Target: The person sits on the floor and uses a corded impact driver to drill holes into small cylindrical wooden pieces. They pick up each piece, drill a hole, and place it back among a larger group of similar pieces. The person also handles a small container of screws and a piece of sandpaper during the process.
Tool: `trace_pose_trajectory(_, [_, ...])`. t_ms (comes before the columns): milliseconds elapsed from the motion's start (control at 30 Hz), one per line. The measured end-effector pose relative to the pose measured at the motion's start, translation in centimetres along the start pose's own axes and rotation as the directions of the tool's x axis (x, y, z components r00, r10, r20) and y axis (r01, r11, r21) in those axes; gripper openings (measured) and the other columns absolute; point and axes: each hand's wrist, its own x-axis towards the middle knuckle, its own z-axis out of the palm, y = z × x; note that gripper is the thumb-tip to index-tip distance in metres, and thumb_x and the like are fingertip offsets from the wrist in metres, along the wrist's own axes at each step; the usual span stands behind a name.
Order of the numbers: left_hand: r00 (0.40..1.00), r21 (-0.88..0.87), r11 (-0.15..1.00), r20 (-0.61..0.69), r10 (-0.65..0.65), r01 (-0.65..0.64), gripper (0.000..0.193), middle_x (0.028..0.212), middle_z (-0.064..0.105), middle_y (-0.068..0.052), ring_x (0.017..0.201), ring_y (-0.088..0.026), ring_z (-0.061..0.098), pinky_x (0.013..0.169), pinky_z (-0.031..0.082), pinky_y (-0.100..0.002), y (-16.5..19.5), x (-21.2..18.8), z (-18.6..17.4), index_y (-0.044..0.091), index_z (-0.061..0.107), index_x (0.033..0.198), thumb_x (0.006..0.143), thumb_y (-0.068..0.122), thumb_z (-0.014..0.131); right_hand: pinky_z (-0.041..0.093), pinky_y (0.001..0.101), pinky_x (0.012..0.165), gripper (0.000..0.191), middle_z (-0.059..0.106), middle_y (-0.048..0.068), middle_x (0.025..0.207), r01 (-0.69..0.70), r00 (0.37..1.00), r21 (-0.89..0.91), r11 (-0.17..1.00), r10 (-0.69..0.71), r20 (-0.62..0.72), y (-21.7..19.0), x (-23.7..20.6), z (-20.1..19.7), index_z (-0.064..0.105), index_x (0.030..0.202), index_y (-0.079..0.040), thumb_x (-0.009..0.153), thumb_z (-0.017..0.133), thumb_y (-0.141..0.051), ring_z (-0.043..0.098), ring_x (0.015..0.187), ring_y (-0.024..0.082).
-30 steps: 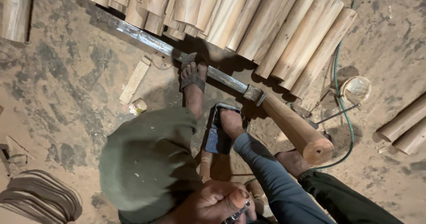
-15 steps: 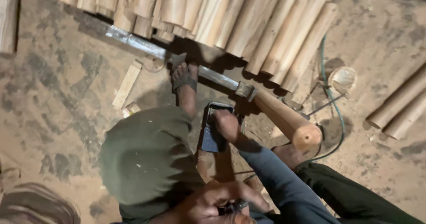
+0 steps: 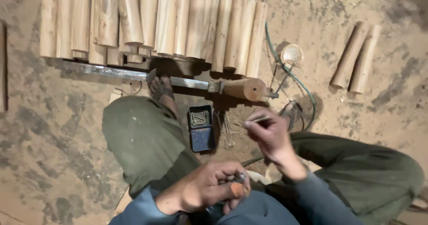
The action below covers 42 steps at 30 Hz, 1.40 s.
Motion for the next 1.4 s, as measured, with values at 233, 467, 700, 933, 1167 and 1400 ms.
trace_pose_trajectory(233, [0.995,0.221,0.972,0.043,-0.091,0.079,0.029,0.09,0.071,-0.005,0.074,-0.009,0.068,0.066,0.055,-0.023,-0.2,0.9,4.4,-0.002,0.063,0.117,0.103,0.022,0.068,0.057,0.032,0.088,0.015,0.06,0.013,0.114,0.26,0.88,0.063,0.963,-0.264,0.395,-10.4,-8.0,-0.3,0.072,0.112,0.002,0.104,0.063,-0.006,0.063,0.096,0.022])
trace_pose_trajectory(467, [1.0,0.244,0.97,-0.022,-0.016,0.021,0.026,0.085,0.07,-0.007,0.07,-0.011,0.068,0.064,0.054,-0.024,-0.1,0.5,5.7,0.001,0.052,0.108,0.101,0.017,0.072,0.061,0.0314,0.084,0.037,0.071,0.012,0.105,0.146,0.967,-0.003,0.989,-0.142,0.213,-10.2,-11.7,1.4,0.061,0.13,0.002,0.094,0.07,0.004,0.072,0.098,0.018])
trace_pose_trajectory(700, [0.999,0.228,0.974,-0.034,0.001,0.007,0.027,0.086,0.068,-0.006,0.072,-0.01,0.067,0.065,0.053,-0.024,0.1,0.7,5.6,0.001,0.051,0.113,0.103,0.017,0.07,0.062,0.032,0.088,0.032,0.074,0.014,0.108,0.21,0.957,-0.102,0.972,-0.184,0.223,-9.2,-12.0,1.3,0.064,0.128,0.005,0.097,0.07,0.004,0.074,0.099,0.02])
trace_pose_trajectory(933, [0.999,0.164,0.986,-0.048,0.013,-0.005,0.039,0.088,0.066,-0.004,0.071,-0.01,0.066,0.063,0.054,-0.023,0.0,0.9,5.3,0.0,0.05,0.132,0.102,0.017,0.068,0.06,0.0317,0.094,0.028,0.073,0.015,0.116,0.435,0.853,-0.173,0.884,-0.343,0.393,-10.4,-11.4,0.9,0.063,0.131,0.005,0.103,0.061,0.004,0.073,0.108,0.022])
trace_pose_trajectory(1167, [0.995,0.182,0.983,-0.098,0.017,0.001,0.029,0.084,0.068,-0.007,0.069,-0.01,0.067,0.062,0.053,-0.024,-0.3,0.8,4.6,0.001,0.047,0.107,0.102,0.018,0.07,0.062,0.0306,0.08,0.014,0.079,0.013,0.1,0.231,0.956,-0.121,0.965,-0.203,0.21,-9.2,-10.8,1.2,0.073,0.11,0.005,0.099,0.064,0.003,0.076,0.092,0.018])
trace_pose_trajectory(1400, [0.988,0.202,0.979,-0.156,-0.006,0.037,0.025,0.081,0.068,-0.008,0.067,-0.01,0.066,0.061,0.052,-0.024,0.0,0.7,5.2,0.002,0.05,0.106,0.1,0.017,0.07,0.063,0.0286,0.073,0.008,0.078,0.013,0.094,0.31,0.934,-0.111,0.944,-0.28,0.223,-8.7,-10.3,0.9,0.074,0.102,0.005,0.096,0.071,0.002,0.077,0.085,0.016])
